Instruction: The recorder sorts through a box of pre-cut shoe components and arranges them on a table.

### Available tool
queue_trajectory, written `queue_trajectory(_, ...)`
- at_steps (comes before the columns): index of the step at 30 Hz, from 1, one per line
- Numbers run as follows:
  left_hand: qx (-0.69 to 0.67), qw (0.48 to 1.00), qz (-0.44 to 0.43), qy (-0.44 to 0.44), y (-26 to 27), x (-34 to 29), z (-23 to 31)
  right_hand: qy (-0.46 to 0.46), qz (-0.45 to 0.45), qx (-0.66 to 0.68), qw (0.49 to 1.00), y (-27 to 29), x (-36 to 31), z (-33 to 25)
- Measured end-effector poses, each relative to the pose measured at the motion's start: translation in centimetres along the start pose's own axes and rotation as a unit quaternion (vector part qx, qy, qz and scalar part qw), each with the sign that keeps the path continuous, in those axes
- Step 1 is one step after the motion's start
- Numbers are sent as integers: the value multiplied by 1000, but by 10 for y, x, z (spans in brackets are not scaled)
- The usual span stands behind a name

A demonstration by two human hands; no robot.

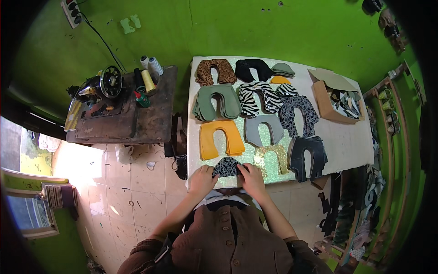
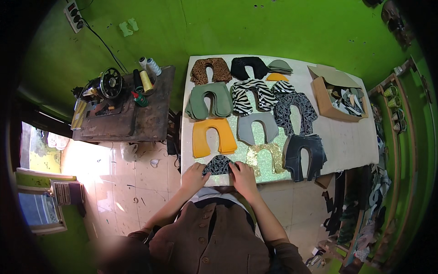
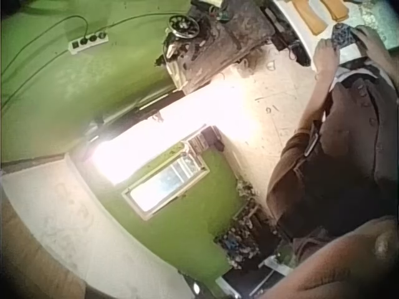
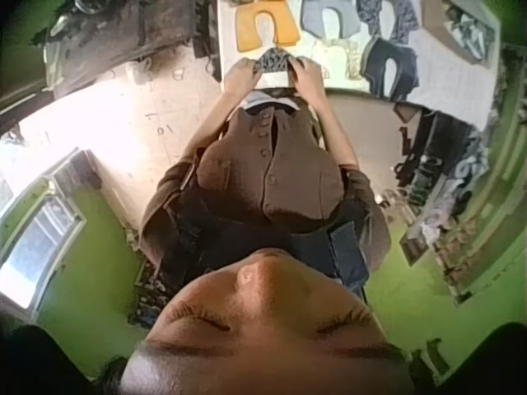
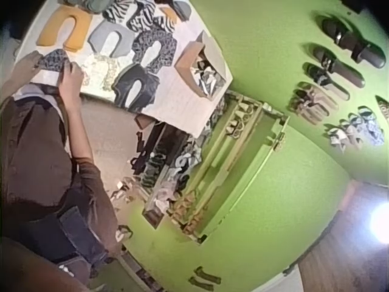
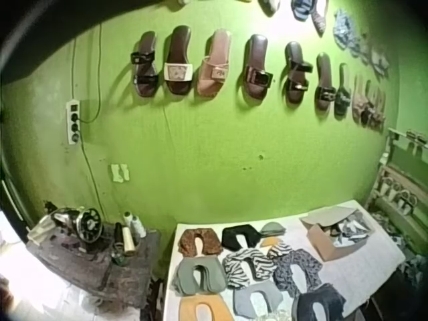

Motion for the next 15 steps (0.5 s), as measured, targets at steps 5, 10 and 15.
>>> queue_trajectory(5, 4, 1000, -7, 3, -2, 0, -1, -9, -7, 24, 1000, -4, -1, 3)
queue_trajectory(10, 26, 999, -4, 23, 1, -2, 6, 9, 46, 39, 998, 10, -3, -6)
queue_trajectory(15, 43, 990, 132, -10, 22, -6, 37, 43, 99, 42, 993, 24, -10, 0)
Point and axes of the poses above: each hand's wrist, its own x-axis towards the middle knuckle, its own y-axis out of the back of the hand, z = x × y, the point moved 6 cm from there along x, towards the middle knuckle, and after that the axes turned 11 degrees about -z, right-handed, at the moved point
